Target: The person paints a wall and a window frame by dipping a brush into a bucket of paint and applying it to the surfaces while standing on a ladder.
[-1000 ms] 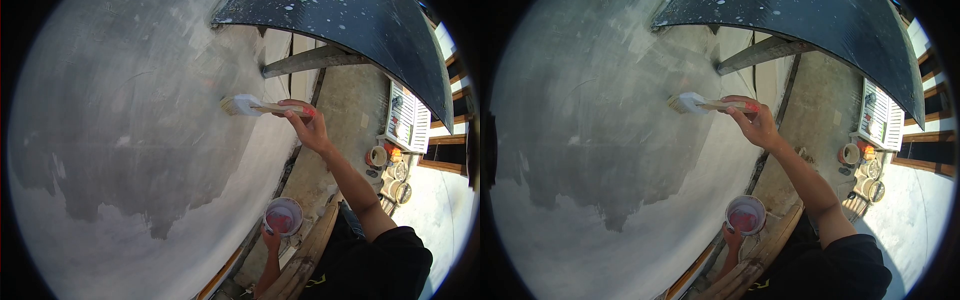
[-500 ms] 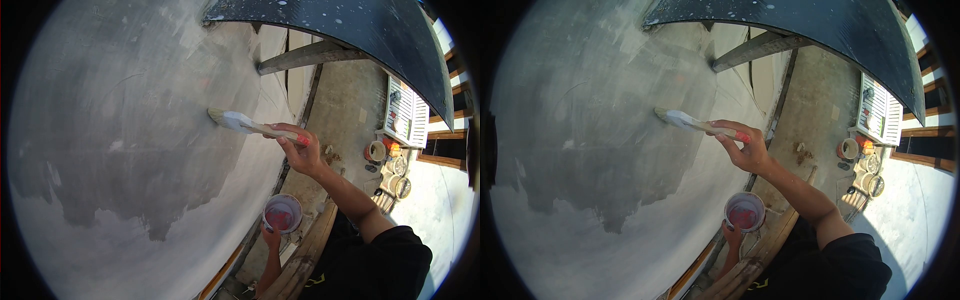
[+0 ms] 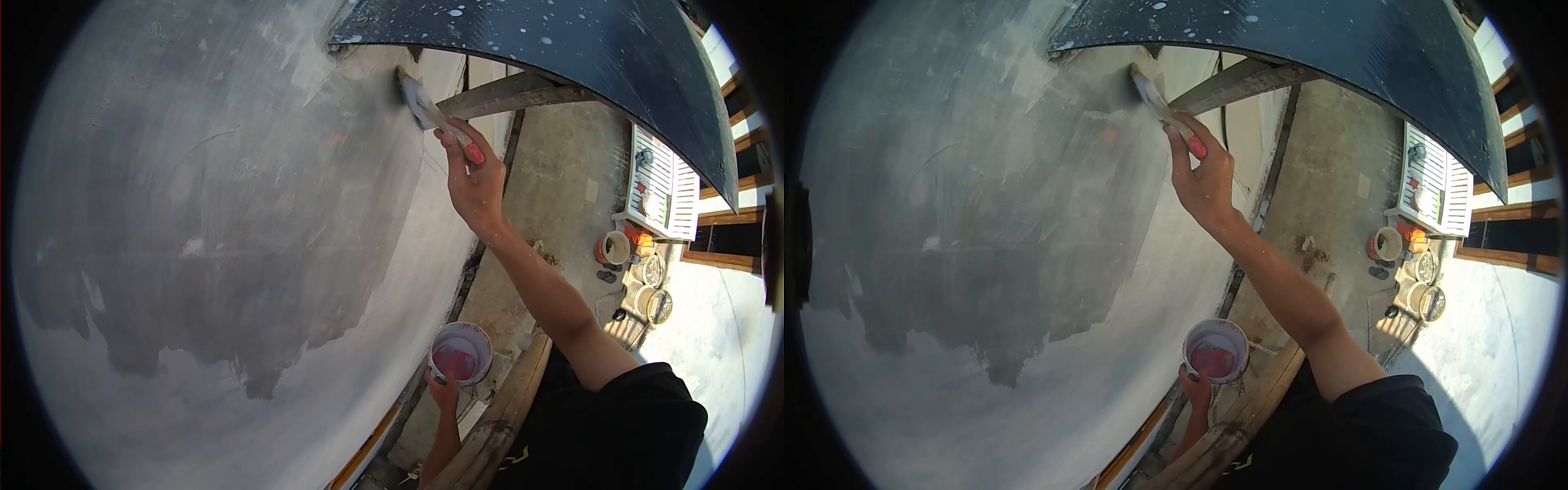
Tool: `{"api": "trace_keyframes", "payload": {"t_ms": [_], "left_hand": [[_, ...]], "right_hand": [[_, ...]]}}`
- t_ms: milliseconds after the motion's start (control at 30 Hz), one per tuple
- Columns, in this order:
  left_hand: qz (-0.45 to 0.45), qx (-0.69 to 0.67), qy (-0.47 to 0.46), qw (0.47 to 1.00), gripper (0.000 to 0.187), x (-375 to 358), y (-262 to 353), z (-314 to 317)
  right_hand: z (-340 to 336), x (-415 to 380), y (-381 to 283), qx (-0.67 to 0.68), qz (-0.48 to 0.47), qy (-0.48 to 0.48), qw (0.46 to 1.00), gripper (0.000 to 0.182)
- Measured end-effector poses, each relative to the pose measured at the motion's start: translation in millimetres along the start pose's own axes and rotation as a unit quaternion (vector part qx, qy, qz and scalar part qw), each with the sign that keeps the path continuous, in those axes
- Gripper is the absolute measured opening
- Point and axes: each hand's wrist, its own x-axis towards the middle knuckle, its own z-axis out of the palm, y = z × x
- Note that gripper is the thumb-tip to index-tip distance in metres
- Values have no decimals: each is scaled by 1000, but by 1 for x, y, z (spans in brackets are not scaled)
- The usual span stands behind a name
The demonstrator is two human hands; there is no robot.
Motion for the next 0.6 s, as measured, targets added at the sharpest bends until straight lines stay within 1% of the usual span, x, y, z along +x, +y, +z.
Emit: {"api": "trace_keyframes", "payload": {"t_ms": [33, 133, 167, 233, 267, 333, 367, 433, 467, 533, 567, 600], "left_hand": [[15, 2, 10, 1000, 70, 2, -6, 4], [-11, -22, 9, 1000, 71, 2, -7, 8], [-25, -21, -5, 999, 71, 2, -5, 7], [-50, -21, -30, 998, 72, 1, 0, 5], [-38, -27, -24, 999, 71, 1, 2, 6], [-18, -39, -10, 999, 71, -2, 2, 8], [-22, -37, -18, 999, 71, -3, 8, 5], [-33, -34, -31, 998, 70, -5, 18, -1], [-20, -22, -25, 999, 70, -4, 9, 0], [8, 1, -12, 1000, 69, 6, -20, 9], [-1, -12, -16, 1000, 69, 5, -18, 9], [-11, -24, -18, 999, 69, 5, -17, 8]], "right_hand": [[-4, -11, 0, 59, 11, -6, 998, 28], [-24, -45, -15, 194, 62, -62, 977, 31], [-26, -45, -22, 225, 93, -57, 968, 34], [-21, -36, -19, 247, 98, -13, 964, 35], [-16, -29, -16, 258, 99, 7, 961, 36], [-4, -12, -9, 226, 56, 46, 971, 35], [0, -5, -9, 210, 35, 64, 975, 34], [1, 7, -12, 84, 58, 48, 994, 31], [2, 9, -15, 20, 70, 37, 997, 29], [5, 12, -11, -51, 69, 26, 996, 26], [7, 11, -9, -87, 68, 18, 994, 25], [6, 5, -7, -72, 59, 7, 996, 25]]}}
